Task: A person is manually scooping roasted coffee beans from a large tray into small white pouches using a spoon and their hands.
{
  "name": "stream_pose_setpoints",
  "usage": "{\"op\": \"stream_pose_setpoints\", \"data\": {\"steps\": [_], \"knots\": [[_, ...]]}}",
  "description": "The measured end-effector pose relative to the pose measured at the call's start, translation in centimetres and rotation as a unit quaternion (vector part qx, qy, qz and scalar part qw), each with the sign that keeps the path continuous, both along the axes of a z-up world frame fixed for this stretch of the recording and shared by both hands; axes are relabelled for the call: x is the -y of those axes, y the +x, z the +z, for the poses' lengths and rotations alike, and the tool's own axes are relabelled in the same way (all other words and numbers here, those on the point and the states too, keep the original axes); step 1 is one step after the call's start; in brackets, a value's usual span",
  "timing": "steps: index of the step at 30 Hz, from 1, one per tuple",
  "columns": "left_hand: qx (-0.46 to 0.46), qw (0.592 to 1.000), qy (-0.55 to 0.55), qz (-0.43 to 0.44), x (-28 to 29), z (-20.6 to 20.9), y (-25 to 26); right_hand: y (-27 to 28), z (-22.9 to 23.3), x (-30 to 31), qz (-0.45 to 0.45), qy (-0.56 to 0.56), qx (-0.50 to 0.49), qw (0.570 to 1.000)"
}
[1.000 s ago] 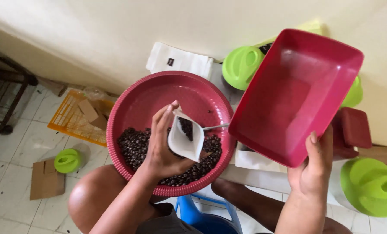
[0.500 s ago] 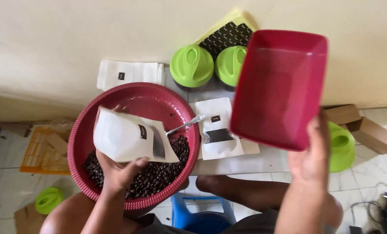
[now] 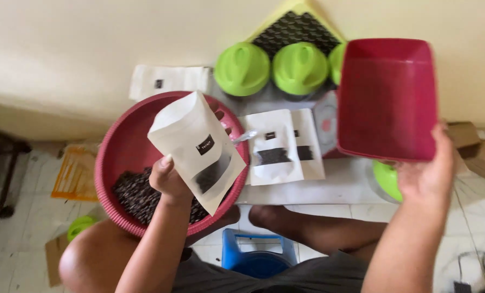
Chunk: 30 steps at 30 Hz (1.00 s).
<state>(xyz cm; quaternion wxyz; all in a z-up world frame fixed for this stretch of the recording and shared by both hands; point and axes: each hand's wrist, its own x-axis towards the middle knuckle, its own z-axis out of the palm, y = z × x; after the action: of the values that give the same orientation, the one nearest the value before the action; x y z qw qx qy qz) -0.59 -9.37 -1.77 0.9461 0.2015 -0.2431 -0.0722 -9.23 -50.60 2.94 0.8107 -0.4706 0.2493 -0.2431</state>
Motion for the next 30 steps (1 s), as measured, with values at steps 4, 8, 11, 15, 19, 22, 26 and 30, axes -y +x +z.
{"op": "stream_pose_setpoints", "data": {"steps": [4, 8, 11, 15, 19, 22, 26, 30], "knots": [[-0.019, 0.993, 0.053, -0.099, 5.9, 5.7, -0.8, 0.1, -0.2, 1.5, 0.008, 0.02, 0.031, 0.999], [-0.044, 0.993, 0.02, -0.109, 8.4, 3.2, 0.1, -0.1, 1.1, 2.4, 0.066, -0.02, -0.003, 0.998], [-0.023, 0.992, 0.0, -0.126, 9.1, 1.3, 1.3, -0.1, 0.5, 4.0, 0.094, -0.023, 0.012, 0.995], [0.002, 0.99, -0.031, -0.138, 8.3, -1.2, 2.0, 0.0, -0.2, 5.3, 0.106, -0.035, -0.022, 0.994], [0.014, 0.99, -0.049, -0.131, 7.1, -1.0, 1.6, -0.1, 0.4, 5.4, 0.137, -0.079, -0.041, 0.987], [0.009, 0.997, -0.034, -0.063, 7.2, 3.0, 0.8, -0.1, 0.2, 5.9, 0.093, -0.105, -0.094, 0.986], [-0.063, 0.988, -0.044, -0.134, 6.9, 5.6, -0.1, 0.0, 0.2, 6.0, 0.06, -0.171, -0.115, 0.977], [-0.071, 0.996, -0.058, 0.013, 4.2, -0.7, 2.1, 0.0, -1.4, 7.7, 0.01, -0.277, -0.116, 0.954]]}}
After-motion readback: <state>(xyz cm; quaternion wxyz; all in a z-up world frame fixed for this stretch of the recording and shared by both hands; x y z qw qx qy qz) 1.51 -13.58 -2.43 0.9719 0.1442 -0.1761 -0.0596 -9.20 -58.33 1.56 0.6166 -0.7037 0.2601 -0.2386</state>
